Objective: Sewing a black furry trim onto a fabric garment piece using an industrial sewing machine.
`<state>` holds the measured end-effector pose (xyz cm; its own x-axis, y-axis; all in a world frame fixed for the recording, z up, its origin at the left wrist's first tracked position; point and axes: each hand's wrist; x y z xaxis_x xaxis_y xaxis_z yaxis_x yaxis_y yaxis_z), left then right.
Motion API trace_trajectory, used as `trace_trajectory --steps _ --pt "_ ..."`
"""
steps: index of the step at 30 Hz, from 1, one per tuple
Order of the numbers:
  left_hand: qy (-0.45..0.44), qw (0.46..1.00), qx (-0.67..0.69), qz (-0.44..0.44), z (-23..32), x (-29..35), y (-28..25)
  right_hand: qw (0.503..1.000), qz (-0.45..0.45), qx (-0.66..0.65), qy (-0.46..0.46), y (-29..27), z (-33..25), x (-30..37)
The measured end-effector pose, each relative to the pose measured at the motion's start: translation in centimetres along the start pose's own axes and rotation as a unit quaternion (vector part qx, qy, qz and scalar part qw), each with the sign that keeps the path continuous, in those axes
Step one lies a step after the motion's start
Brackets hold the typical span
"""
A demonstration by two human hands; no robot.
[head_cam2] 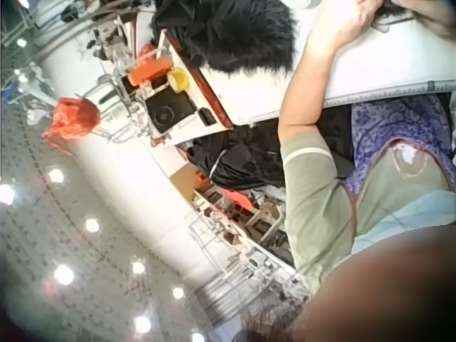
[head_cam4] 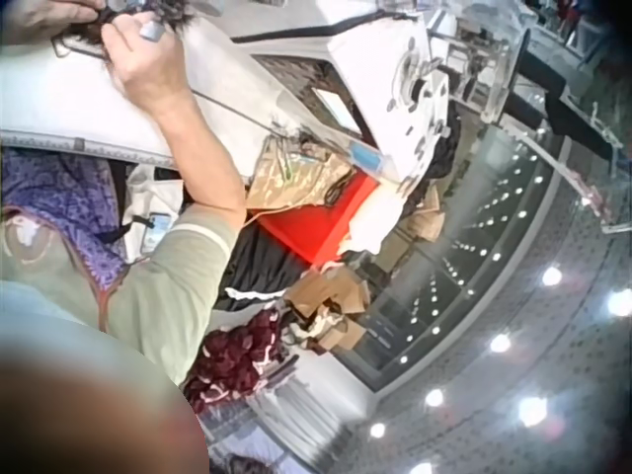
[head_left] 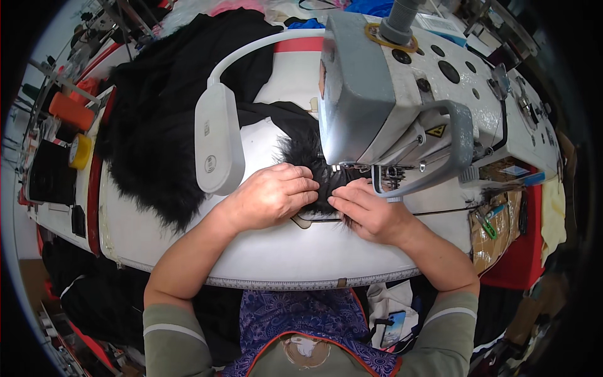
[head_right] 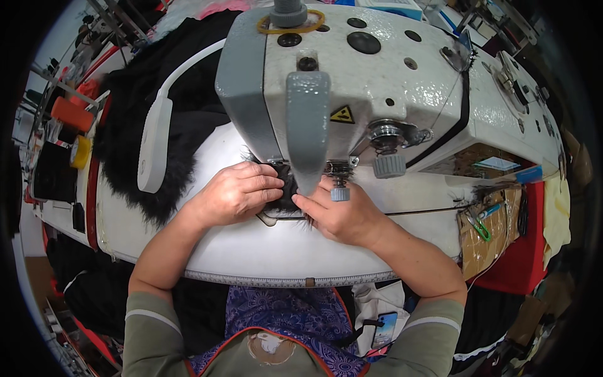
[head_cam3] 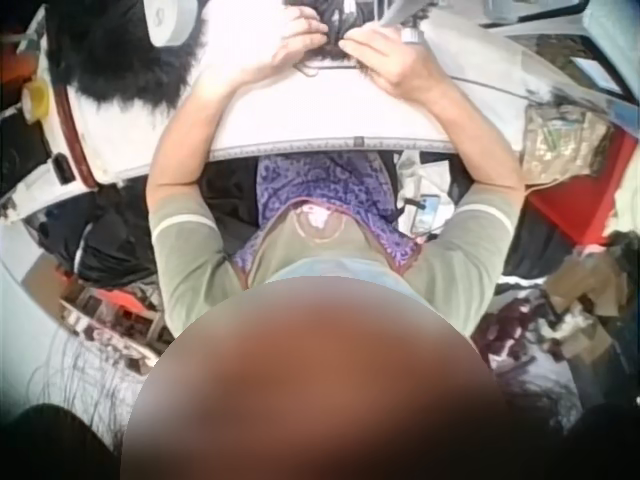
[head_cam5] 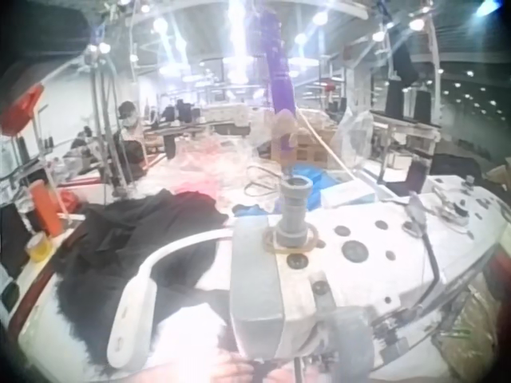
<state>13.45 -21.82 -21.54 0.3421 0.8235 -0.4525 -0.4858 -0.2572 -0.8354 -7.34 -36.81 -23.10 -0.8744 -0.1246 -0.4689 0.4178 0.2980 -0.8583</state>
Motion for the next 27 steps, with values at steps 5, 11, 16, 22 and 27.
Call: trace_trajectory --steps 5,11,16,22,27 --pt "0.003 1.000 -0.016 0.002 0.1 0.0 0.0 1.000 0.000 0.003 0.016 -0.4 -0.7 -0.8" --pt "0.008 0.999 -0.034 -0.004 0.3 -0.2 0.3 1.000 0.003 0.007 0.001 -0.3 -0.3 -0.6" --pt "0.010 1.000 -0.025 -0.007 0.2 -0.2 0.2 1.000 0.010 0.017 -0.005 -0.4 -0.1 -0.2" --pt "0.022 0.999 -0.022 0.016 -0.1 -0.1 0.4 0.999 0.003 0.039 0.008 -0.9 -0.2 -0.3" --pt "0.014 0.999 -0.037 0.027 0.0 -0.4 0.5 0.996 -0.001 0.085 0.005 -1.2 -0.1 -0.6"
Point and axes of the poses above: each hand's wrist, its own x-axis away from the middle knuckle, its own y-axis out of the palm, z = x × y, and after that the axes turned 5 degrees about x, right-handed
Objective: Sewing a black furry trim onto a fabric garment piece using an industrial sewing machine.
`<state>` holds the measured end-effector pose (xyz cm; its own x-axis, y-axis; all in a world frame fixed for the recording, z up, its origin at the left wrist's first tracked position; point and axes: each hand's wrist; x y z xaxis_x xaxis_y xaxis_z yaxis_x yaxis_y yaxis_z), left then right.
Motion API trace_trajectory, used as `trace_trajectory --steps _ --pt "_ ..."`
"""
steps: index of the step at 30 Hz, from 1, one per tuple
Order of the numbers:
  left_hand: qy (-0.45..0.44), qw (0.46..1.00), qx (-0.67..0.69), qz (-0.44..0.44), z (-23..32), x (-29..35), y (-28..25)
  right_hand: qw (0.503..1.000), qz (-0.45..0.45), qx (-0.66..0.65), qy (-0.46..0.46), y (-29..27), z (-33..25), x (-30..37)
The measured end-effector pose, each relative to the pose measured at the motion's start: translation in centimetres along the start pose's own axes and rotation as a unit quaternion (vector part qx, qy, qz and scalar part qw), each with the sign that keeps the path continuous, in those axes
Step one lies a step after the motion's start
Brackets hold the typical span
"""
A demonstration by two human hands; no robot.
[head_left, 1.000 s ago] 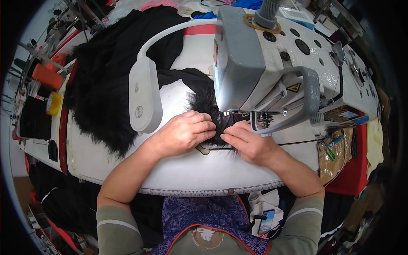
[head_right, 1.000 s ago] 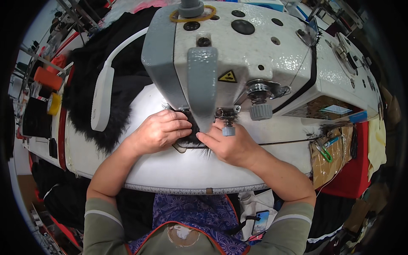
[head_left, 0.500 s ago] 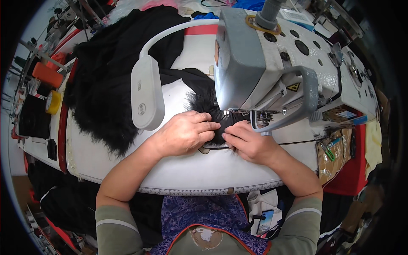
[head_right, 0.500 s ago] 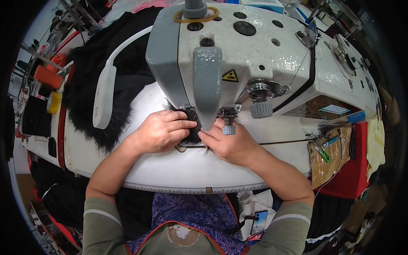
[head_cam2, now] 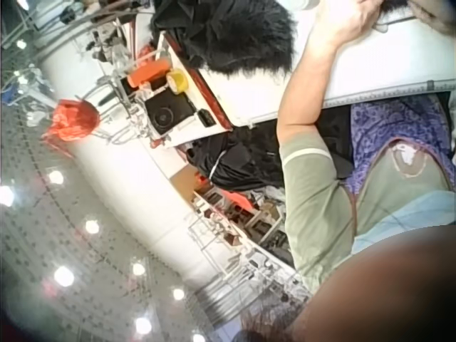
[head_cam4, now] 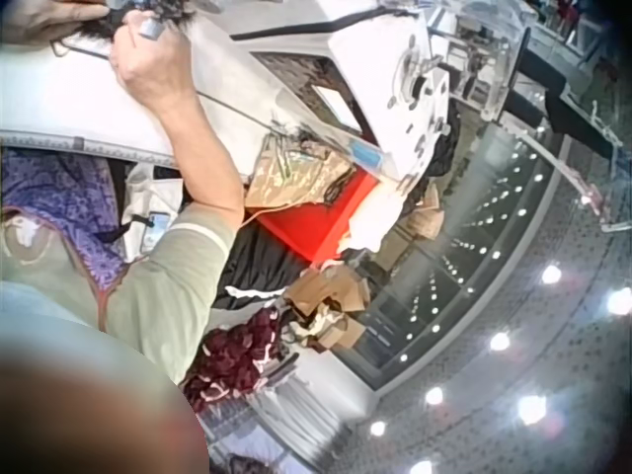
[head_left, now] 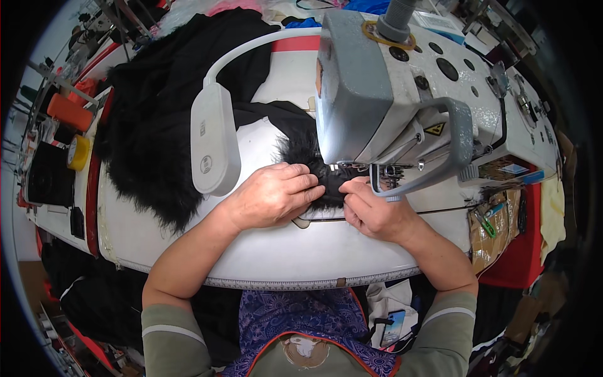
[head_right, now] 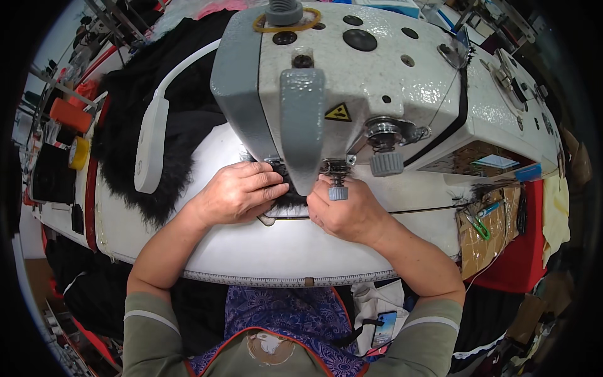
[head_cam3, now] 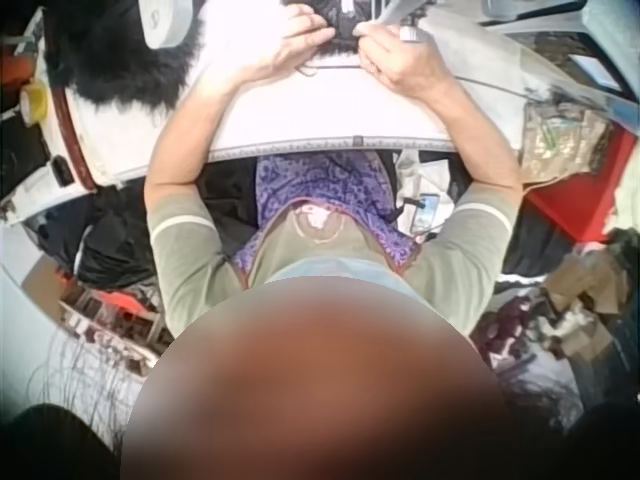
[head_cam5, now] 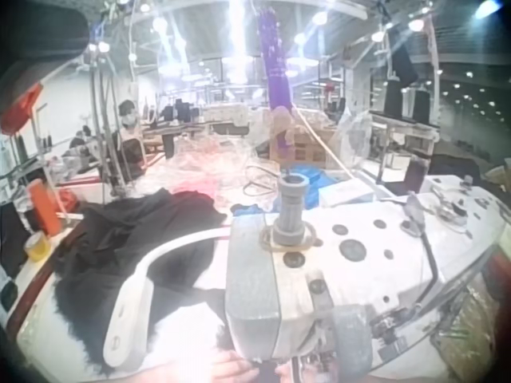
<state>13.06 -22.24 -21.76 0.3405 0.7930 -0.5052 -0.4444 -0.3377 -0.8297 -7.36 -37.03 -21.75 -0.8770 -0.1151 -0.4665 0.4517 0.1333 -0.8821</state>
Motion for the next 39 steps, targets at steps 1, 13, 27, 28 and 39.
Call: trace_trajectory --steps 1,13,27,28,39 --pt "-0.008 1.000 0.003 -0.005 0.1 -0.1 0.0 1.000 0.000 0.000 0.000 -0.1 0.0 0.1" --pt "-0.078 0.989 0.127 0.022 0.0 -0.6 0.5 0.995 -0.071 -0.040 0.060 -0.5 0.1 0.0" --pt "-0.160 0.973 0.143 0.084 -0.4 -0.7 1.3 0.998 -0.031 -0.032 0.049 0.7 0.9 0.5" --pt "-0.152 0.974 0.148 0.078 -0.3 -0.7 1.2 0.998 -0.020 -0.034 0.051 1.0 0.9 0.5" --pt "-0.098 0.987 0.097 0.078 -0.3 -0.5 1.6 0.998 0.043 -0.022 0.050 1.8 -0.3 -0.9"
Point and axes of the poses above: each hand's wrist, its own x-axis away from the middle knuckle, its own y-axis out of the palm, z = x × y, and after that the axes turned 5 degrees about x, right-handed
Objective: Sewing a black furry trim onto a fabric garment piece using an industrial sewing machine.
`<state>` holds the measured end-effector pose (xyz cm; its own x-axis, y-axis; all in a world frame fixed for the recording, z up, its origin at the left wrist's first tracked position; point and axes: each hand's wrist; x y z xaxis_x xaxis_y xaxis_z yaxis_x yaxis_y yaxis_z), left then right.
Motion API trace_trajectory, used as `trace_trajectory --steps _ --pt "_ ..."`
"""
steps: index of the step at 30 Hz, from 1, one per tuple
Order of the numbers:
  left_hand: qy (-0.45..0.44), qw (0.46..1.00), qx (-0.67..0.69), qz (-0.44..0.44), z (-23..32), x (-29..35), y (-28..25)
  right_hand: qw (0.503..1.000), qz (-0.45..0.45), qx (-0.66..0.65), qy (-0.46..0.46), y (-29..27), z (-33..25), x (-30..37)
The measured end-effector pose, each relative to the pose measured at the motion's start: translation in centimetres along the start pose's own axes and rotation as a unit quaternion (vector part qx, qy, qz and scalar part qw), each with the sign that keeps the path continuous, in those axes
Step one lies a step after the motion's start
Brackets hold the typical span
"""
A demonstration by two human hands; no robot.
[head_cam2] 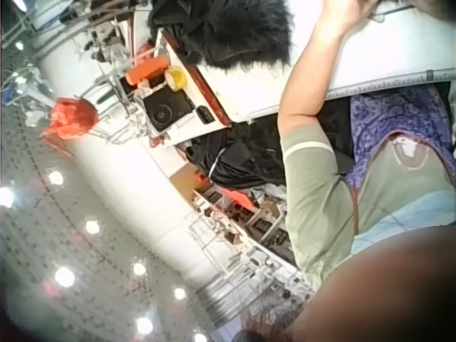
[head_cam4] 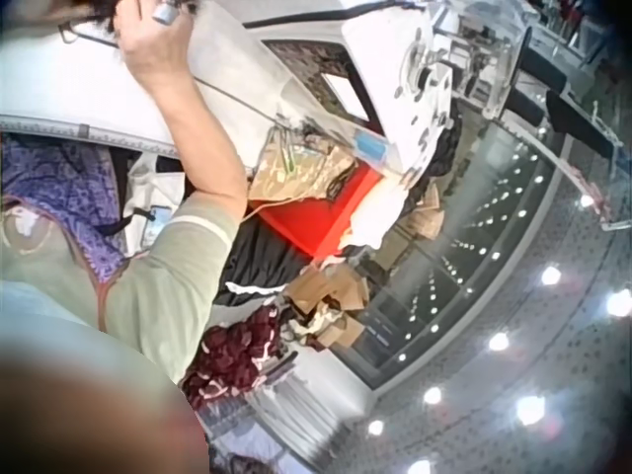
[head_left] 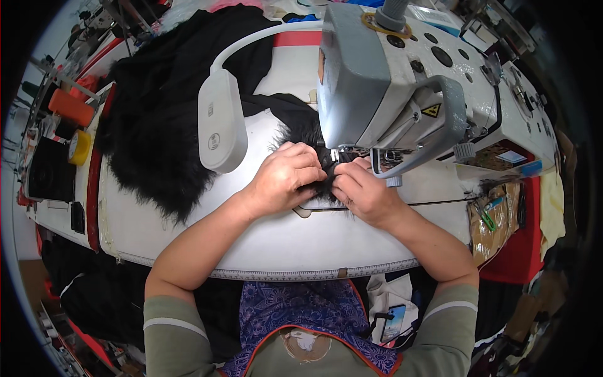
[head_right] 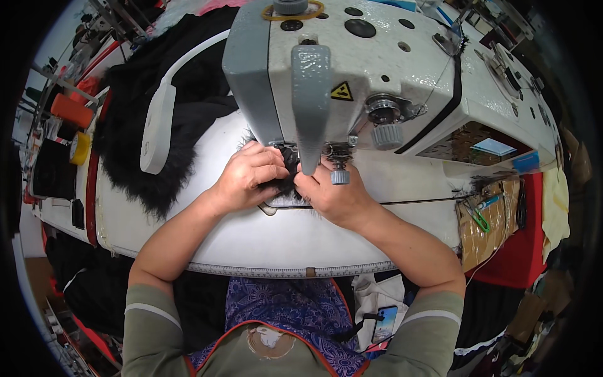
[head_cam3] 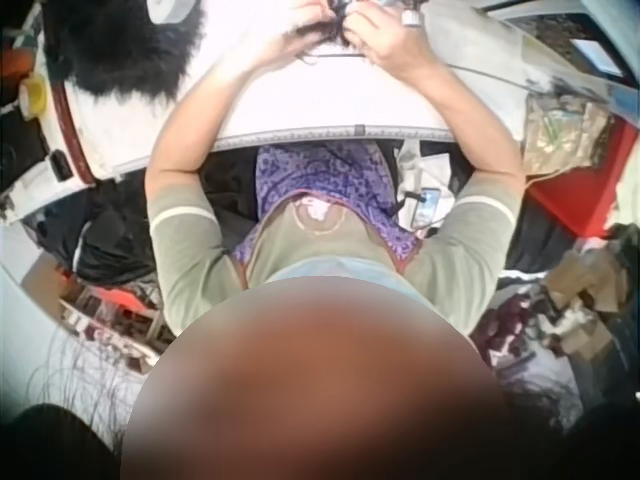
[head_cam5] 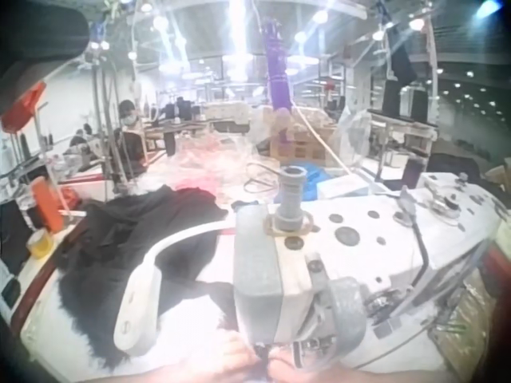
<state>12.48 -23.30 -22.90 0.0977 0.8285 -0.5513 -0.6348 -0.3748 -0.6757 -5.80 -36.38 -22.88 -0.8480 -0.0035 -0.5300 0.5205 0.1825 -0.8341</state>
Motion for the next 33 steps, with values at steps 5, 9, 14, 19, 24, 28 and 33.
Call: trace_trajectory --steps 5,9,14,19,24,28,33 --pt "0.079 0.994 -0.066 -0.026 0.1 0.0 -0.3 0.998 -0.027 -0.028 -0.047 -0.4 1.0 1.2" --pt "0.095 0.991 -0.080 -0.051 0.2 1.1 -1.0 0.996 -0.042 -0.062 -0.057 -0.7 0.9 1.4" --pt "0.124 0.984 -0.113 -0.065 0.3 1.2 -1.4 0.994 -0.026 -0.069 -0.083 -0.8 0.8 1.2" --pt "0.141 0.981 -0.110 -0.072 0.5 0.8 -1.6 0.996 -0.019 -0.024 -0.090 -0.7 0.7 1.2" --pt "0.131 0.983 -0.122 -0.033 0.3 0.6 -1.7 0.996 -0.050 0.011 -0.078 -0.7 0.7 1.2" --pt "0.098 0.988 -0.117 -0.025 -0.2 0.7 -1.6 0.997 -0.041 0.002 -0.061 -1.0 0.2 0.7" --pt "0.029 0.994 -0.093 -0.041 0.3 0.2 -1.6 0.999 -0.035 -0.013 -0.033 -1.3 -0.4 0.3"
Point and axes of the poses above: each hand's wrist, its own x-axis away from the middle knuckle, its own y-axis out of the palm, z = x × y, and after that the axes turned 5 degrees about x, right-handed
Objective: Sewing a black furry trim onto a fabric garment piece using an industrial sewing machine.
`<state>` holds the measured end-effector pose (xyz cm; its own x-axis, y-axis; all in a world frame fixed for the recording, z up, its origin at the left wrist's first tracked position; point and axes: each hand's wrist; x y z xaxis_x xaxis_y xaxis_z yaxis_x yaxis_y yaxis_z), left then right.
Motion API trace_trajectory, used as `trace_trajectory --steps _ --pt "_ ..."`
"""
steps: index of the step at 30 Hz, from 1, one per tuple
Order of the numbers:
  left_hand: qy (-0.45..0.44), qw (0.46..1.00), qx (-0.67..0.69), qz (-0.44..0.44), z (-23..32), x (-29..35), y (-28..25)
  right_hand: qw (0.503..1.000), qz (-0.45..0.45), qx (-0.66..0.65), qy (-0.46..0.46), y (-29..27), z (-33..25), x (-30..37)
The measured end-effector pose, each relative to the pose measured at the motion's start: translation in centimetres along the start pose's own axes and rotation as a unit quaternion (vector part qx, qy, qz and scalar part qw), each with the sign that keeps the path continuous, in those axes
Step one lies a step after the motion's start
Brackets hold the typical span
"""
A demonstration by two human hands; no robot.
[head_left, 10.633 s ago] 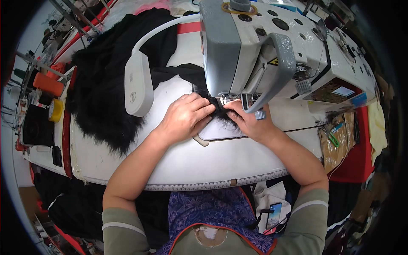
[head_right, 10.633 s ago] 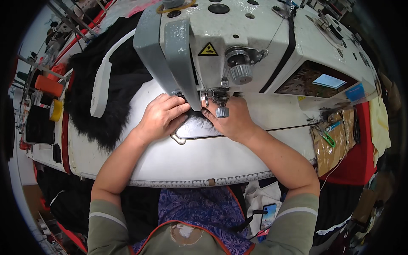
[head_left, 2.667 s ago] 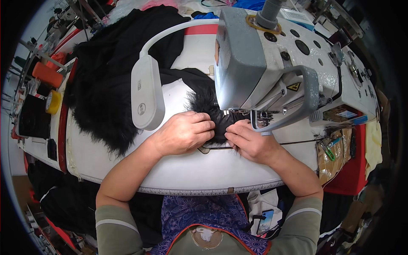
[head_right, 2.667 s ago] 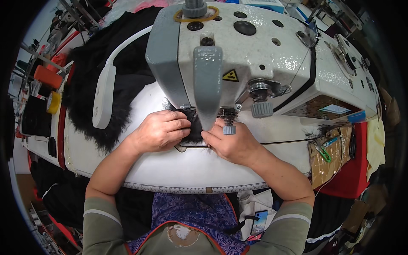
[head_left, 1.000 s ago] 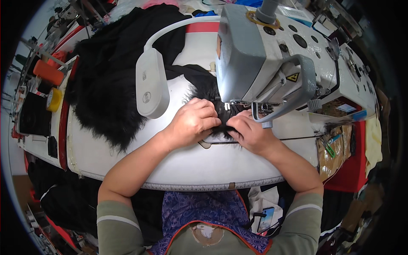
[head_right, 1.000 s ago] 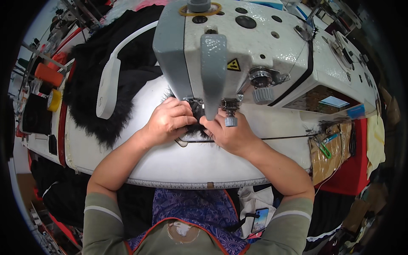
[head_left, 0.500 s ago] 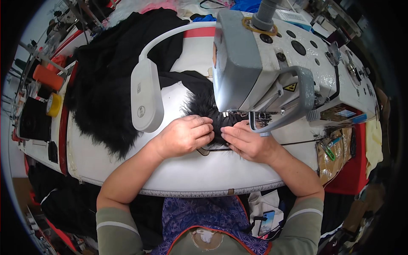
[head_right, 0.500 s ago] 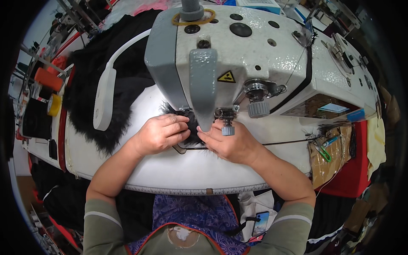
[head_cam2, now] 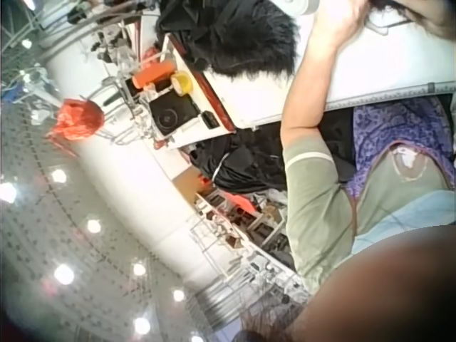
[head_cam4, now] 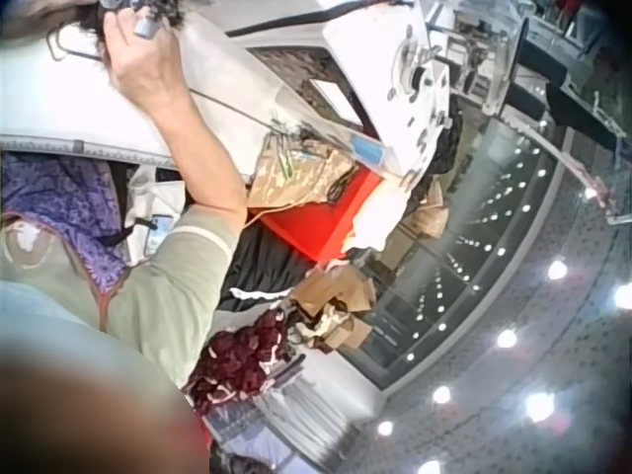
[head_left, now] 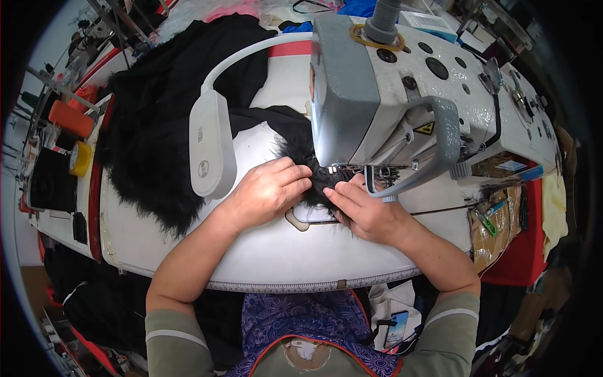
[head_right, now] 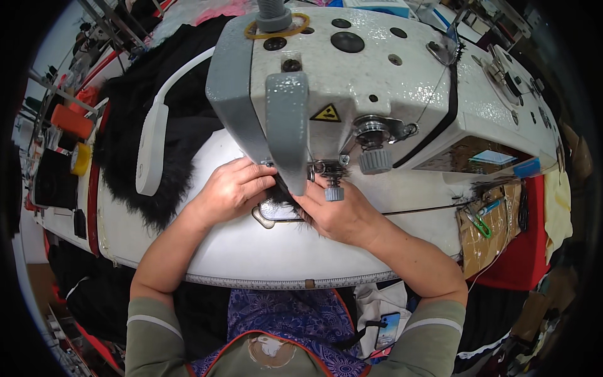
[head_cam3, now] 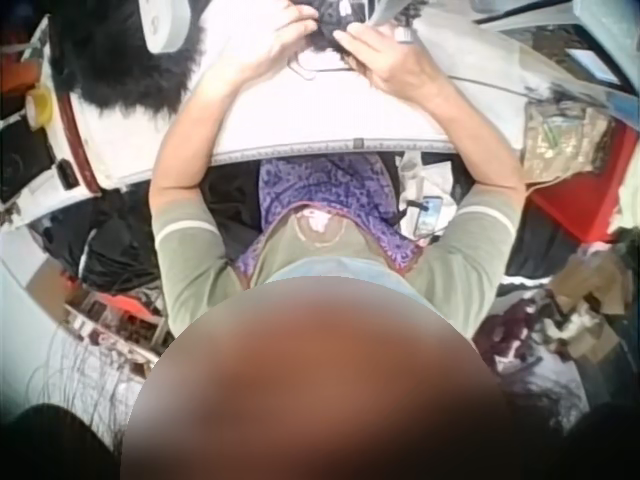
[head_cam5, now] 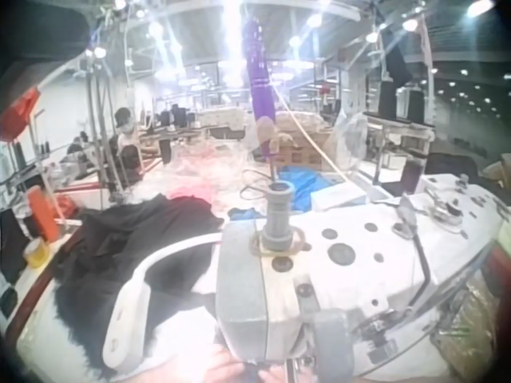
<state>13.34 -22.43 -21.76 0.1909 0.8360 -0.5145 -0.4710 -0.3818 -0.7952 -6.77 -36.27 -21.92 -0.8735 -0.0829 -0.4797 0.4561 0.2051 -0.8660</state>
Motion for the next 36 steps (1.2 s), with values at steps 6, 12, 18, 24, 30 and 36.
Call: trace_trajectory --steps 6,12,18,24,30,36 --pt "0.094 0.994 0.027 -0.048 0.0 0.4 -0.9 1.000 -0.007 0.001 0.003 0.2 0.1 0.1" --pt "0.024 0.996 -0.023 -0.082 0.5 -0.4 -1.4 1.000 -0.006 0.009 -0.002 0.2 0.1 -0.1" --pt "0.005 0.997 -0.031 -0.068 0.6 -0.2 -1.3 0.999 -0.036 0.002 -0.007 0.0 0.2 0.1" --pt "0.087 0.995 -0.034 -0.031 0.4 0.4 -0.9 0.996 -0.066 0.049 0.021 0.1 -0.5 0.0" --pt "0.019 1.000 0.015 0.013 0.2 0.8 -0.6 0.993 -0.057 0.065 0.075 0.5 -0.9 -0.1" --pt "-0.237 0.966 -0.007 0.102 0.4 -0.3 0.3 0.996 -0.037 0.028 0.072 0.1 -1.0 -0.8"
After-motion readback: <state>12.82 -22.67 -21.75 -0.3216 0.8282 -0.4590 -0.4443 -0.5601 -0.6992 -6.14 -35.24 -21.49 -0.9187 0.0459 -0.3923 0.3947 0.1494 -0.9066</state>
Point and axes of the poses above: each hand's wrist, its own x-axis away from the middle knuckle, its own y-axis out of the palm, z = x × y, and after that the axes turned 5 degrees about x, right-handed
